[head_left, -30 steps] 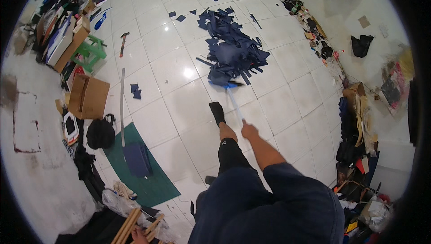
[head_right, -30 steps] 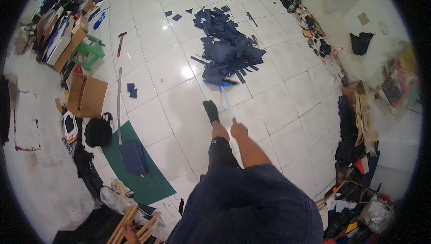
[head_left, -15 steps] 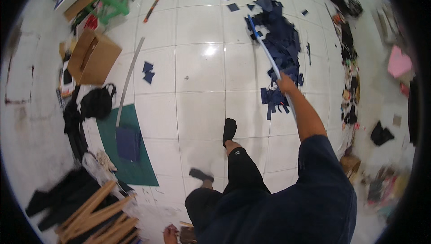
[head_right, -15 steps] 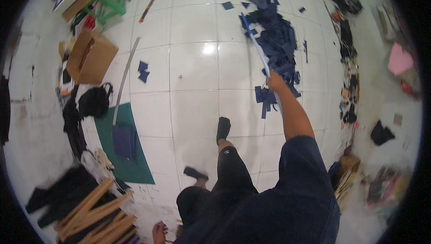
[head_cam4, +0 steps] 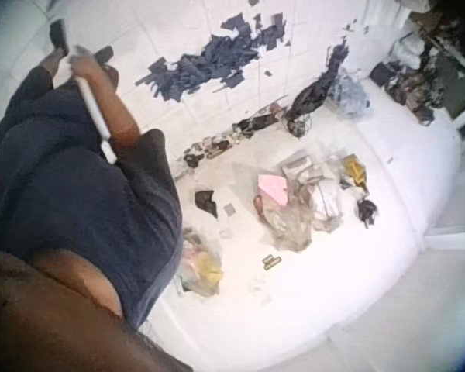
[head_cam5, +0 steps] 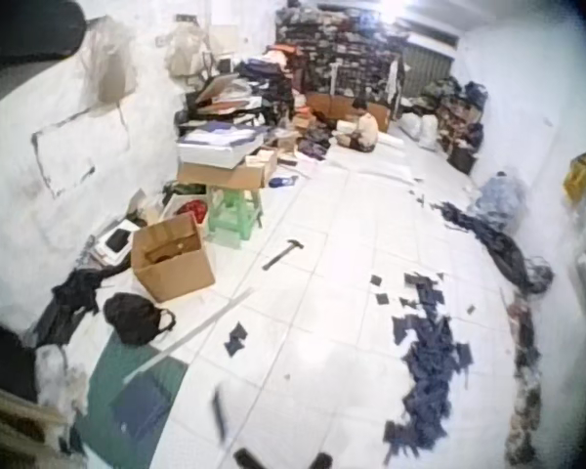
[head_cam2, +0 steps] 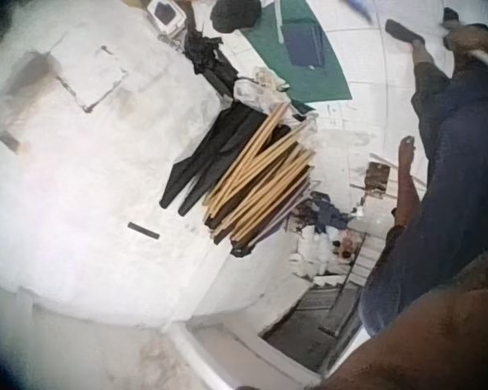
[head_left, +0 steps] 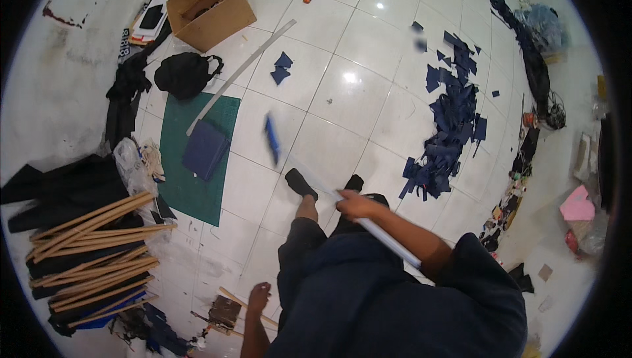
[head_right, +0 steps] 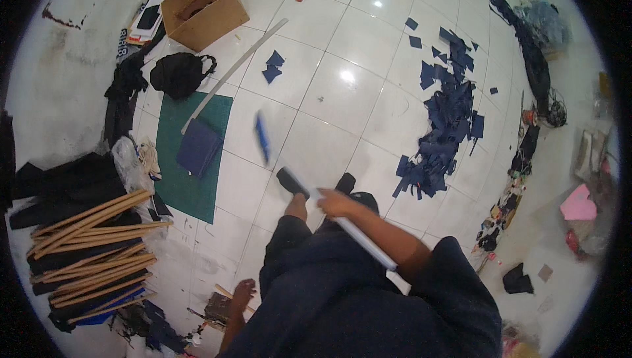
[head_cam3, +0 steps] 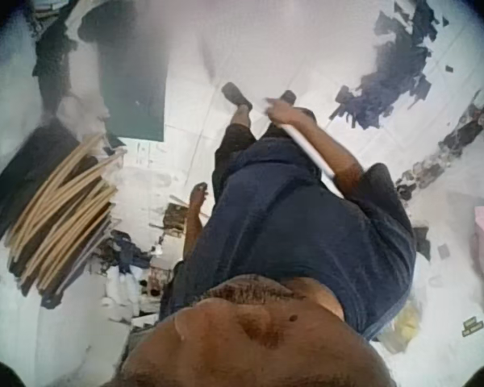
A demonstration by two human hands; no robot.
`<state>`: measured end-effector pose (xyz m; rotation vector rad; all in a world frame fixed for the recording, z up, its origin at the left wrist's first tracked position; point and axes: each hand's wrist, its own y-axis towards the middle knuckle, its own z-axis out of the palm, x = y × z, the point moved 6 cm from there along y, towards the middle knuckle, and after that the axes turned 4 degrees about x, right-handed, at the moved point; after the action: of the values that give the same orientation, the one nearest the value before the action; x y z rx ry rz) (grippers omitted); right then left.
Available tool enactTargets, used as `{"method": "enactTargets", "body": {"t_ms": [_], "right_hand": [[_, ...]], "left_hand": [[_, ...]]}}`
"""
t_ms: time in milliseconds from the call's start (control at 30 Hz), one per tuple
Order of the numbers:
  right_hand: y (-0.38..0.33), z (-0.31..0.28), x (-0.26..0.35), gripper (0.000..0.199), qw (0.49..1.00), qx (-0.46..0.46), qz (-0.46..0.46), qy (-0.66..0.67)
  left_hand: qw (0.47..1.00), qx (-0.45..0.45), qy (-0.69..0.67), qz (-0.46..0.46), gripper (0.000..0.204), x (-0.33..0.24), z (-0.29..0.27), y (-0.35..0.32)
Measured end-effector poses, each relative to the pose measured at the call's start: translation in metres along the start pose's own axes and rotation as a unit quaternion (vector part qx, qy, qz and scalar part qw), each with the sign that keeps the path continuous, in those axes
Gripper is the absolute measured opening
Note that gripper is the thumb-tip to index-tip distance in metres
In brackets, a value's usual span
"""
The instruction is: The person sweeps scraps of blue fabric across a white tiled floor into a pile using a broom and then picks up a larger piece of blue fabric by hand.
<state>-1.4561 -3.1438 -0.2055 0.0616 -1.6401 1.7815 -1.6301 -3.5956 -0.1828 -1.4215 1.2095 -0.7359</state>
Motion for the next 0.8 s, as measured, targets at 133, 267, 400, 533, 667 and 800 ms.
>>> {"method": "enactTargets", "body": {"t_ms": [133,267,400,533,667,800], "right_hand": [[0.162,0.097,-0.01,0.045,0.986,0.161,-0.008,-0.038],[0.187,0.051,-0.016,0.031,0.88,-0.005,-0.145,-0.452],[0.081,-0.13,-0.008,0.029,0.872,-0.136,-0.014,-0.47],[-0.001,-0.263,-0.017,0.048,0.879,-0.381,0.054,-0.281],[-0.028,-0.157,0.094,0.053,0.972,-0.224,0.065,-0.017],[0.074,-0.089,0.167,0.049,0.997,-0.016,-0.071,-0.037]], "left_hand": [[0.996,-0.03,-0.04,0.079,0.03,-0.088,-0.073,0.025],[0.962,-0.163,-0.176,0.132,0.035,-0.148,-0.15,-0.004],[0.962,-0.169,-0.203,0.064,0.029,-0.097,-0.173,0.02],[0.983,-0.094,-0.155,-0.009,0.029,-0.066,-0.138,0.057],[0.982,-0.074,-0.172,-0.03,0.033,-0.073,-0.102,0.033],[0.989,-0.068,-0.118,-0.053,0.029,-0.143,-0.103,0.039]]}}
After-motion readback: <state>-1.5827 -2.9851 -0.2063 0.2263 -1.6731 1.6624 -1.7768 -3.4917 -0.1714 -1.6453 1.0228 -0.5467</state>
